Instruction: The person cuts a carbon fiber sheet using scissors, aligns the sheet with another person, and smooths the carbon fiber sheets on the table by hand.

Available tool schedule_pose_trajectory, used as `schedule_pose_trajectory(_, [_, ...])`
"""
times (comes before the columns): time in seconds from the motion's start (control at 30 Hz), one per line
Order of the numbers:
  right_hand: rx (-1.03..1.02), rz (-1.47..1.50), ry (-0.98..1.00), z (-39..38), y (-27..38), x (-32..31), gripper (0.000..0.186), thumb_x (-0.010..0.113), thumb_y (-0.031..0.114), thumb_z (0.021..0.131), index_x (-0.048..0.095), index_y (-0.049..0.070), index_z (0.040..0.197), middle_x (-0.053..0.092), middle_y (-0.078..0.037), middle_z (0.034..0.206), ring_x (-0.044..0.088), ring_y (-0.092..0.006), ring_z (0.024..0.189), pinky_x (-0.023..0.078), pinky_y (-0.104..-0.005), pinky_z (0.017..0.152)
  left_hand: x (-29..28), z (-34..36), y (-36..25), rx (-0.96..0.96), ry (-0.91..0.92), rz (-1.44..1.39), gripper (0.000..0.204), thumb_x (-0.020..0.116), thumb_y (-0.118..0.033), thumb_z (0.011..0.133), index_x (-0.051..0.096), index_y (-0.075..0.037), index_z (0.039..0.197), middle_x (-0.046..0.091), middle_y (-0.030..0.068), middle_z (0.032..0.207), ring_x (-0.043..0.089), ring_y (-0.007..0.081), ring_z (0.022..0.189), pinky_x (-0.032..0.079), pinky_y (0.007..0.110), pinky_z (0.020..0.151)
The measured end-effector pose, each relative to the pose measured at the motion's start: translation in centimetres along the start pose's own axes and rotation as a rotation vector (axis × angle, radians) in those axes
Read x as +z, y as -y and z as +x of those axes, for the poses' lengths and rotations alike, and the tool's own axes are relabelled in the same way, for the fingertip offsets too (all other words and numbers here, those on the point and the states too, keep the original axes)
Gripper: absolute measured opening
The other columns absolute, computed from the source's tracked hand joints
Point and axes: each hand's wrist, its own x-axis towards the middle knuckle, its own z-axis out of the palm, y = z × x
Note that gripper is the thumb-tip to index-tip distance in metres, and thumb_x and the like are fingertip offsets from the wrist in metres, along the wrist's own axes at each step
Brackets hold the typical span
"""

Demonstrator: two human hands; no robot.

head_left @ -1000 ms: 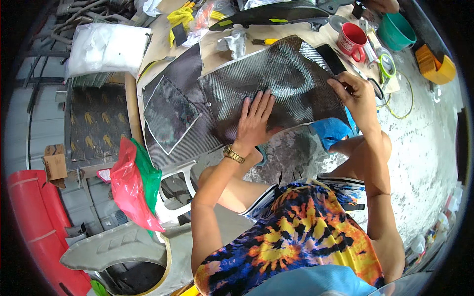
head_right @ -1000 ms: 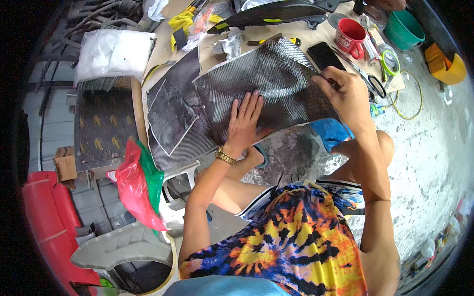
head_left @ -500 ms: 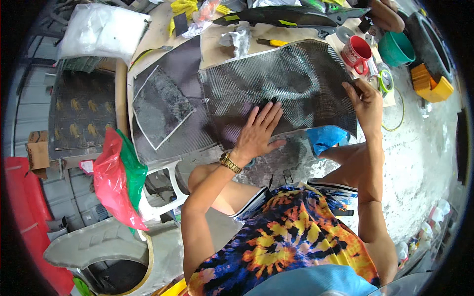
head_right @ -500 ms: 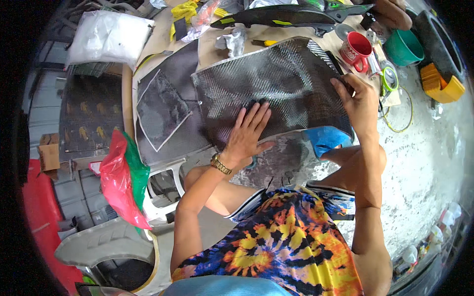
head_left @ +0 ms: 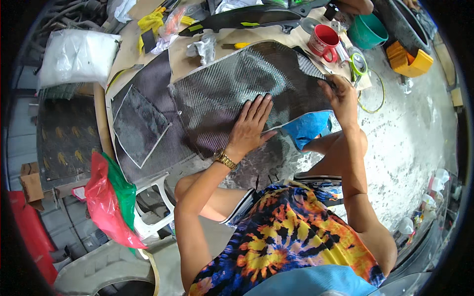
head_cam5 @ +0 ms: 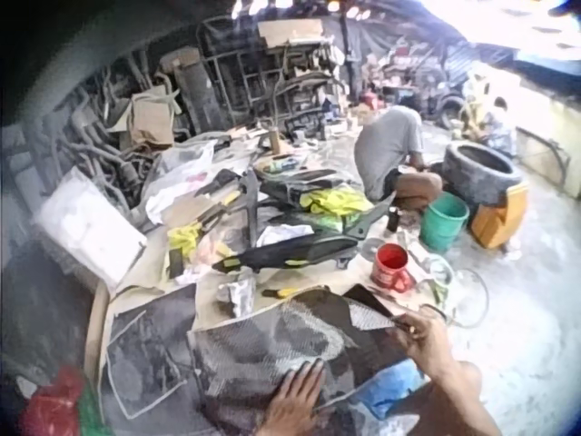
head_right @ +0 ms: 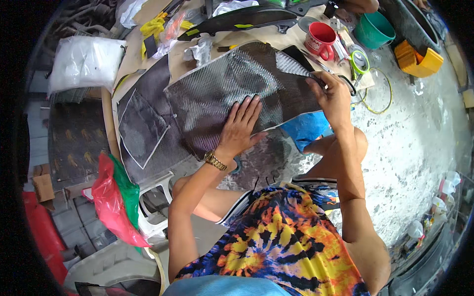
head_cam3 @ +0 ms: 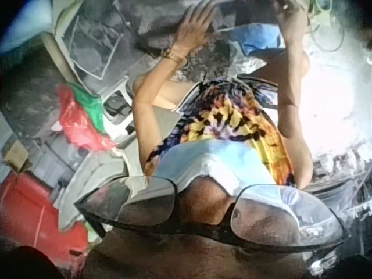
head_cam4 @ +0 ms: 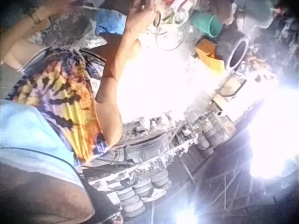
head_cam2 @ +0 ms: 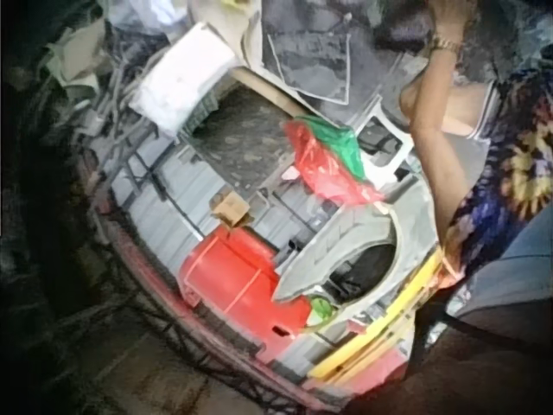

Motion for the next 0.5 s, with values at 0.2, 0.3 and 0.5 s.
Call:
schedule_pose_trajectory(0.2, [-0.058, -0.105, 0.022, 0.1, -1.3, -0.2, 0.022, 0.069, 0.020, 0.080, 0.065, 0.003, 0.093, 0.065, -0.016, 0.090, 0.061, -0.0332, 0.082, 0.047, -0.0373, 0.071, -0.1, 1.5, -0.2, 0.069, 0.013, 0.119, 0.073, 0.042, -0.056, 0.089, 0.038, -0.002, 0.138, 0.030, 0.0119, 0.148, 0.026, 0.0272, 0.137, 0.018, 0.042, 0.113])
schedule_pose_trajectory(0.3, [-0.053, -0.018, 0.014, -0.4, -1.5, 0.4, 0.021, 0.069, 0.020, 0.079, 0.065, 0.003, 0.093, 0.064, -0.015, 0.089, 0.061, -0.0328, 0.083, 0.048, -0.0371, 0.070, 0.1, 1.8, -0.1, 0.079, 0.031, 0.136, 0.071, 0.043, -0.055, 0.088, 0.040, -0.005, 0.138, 0.031, 0.0122, 0.147, 0.027, 0.0291, 0.136, 0.018, 0.044, 0.112])
schedule_pose_trajectory(0.5, [-0.065, 0.084, 0.035, -0.7, -1.1, 0.5, 0.019, 0.068, 0.017, 0.078, 0.065, 0.003, 0.090, 0.063, -0.012, 0.087, 0.060, -0.0316, 0.083, 0.048, -0.0376, 0.071, 0.4, 2.4, -0.5, 0.083, 0.061, 0.221, 0.065, 0.045, -0.055, 0.088, 0.043, -0.013, 0.137, 0.031, 0.0123, 0.147, 0.027, 0.0315, 0.136, 0.020, 0.049, 0.111])
